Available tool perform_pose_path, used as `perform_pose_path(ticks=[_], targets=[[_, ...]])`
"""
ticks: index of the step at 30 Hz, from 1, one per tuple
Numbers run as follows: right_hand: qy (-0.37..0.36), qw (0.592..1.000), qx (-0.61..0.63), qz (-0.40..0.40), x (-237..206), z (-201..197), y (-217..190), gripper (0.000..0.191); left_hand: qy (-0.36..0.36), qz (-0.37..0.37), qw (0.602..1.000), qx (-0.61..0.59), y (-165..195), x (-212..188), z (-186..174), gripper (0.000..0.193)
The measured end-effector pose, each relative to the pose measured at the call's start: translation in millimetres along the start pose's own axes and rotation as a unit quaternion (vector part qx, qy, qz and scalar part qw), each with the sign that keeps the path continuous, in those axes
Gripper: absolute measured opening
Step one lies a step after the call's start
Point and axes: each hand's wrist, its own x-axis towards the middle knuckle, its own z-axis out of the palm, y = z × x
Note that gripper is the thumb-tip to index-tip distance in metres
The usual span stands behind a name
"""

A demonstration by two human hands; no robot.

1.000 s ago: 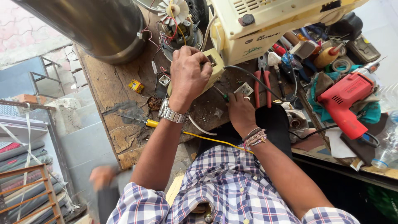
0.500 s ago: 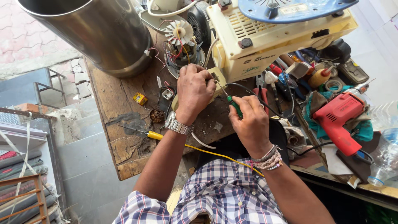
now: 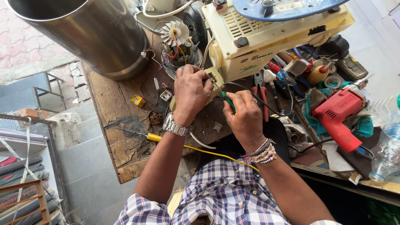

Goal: The person uses a screwdriver to adjust components inside a small beige plastic housing, then uses a soldering iron to solder wires and components on a circuit board. They manipulate wires and small parts with both hands while working at a cluttered workbench.

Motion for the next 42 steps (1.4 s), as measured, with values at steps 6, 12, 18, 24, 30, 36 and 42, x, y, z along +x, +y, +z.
perform_pose_path(ticks=[6,12,18,24,30,36,42], targets=[[0.009,0.998,0.040,0.042,-3.7,-4.8,0.0,0.025,-0.004,-0.007,1.000,0.002,-2.5,3.5,0.9,0.013],[0.015,1.000,0.011,0.010,-2.6,2.2,-2.6,0.025,0.009,0.001,1.000,-0.002,-2.9,3.0,0.9,0.013],[-0.008,1.000,0.002,0.014,-5.5,4.4,-1.8,0.025,-0.003,-0.005,1.000,0.002,-4.8,4.7,-0.1,0.014],[0.011,1.000,0.011,-0.001,-6.1,3.5,-2.1,0.025,-0.004,-0.004,1.000,0.005,-2.8,4.0,-0.2,0.014],[0.008,0.997,0.060,0.051,-8.7,0.1,-2.1,0.024,-0.003,-0.010,1.000,0.002,-4.1,3.2,-3.3,0.014],[0.022,0.997,0.065,0.044,-9.0,2.2,1.3,0.023,-0.013,-0.020,1.000,0.001,-4.8,5.4,-3.7,0.014],[0.027,1.000,-0.008,0.001,-5.1,11.5,1.8,0.027,-0.005,-0.009,1.000,0.005,-6.1,5.5,-2.1,0.015]])
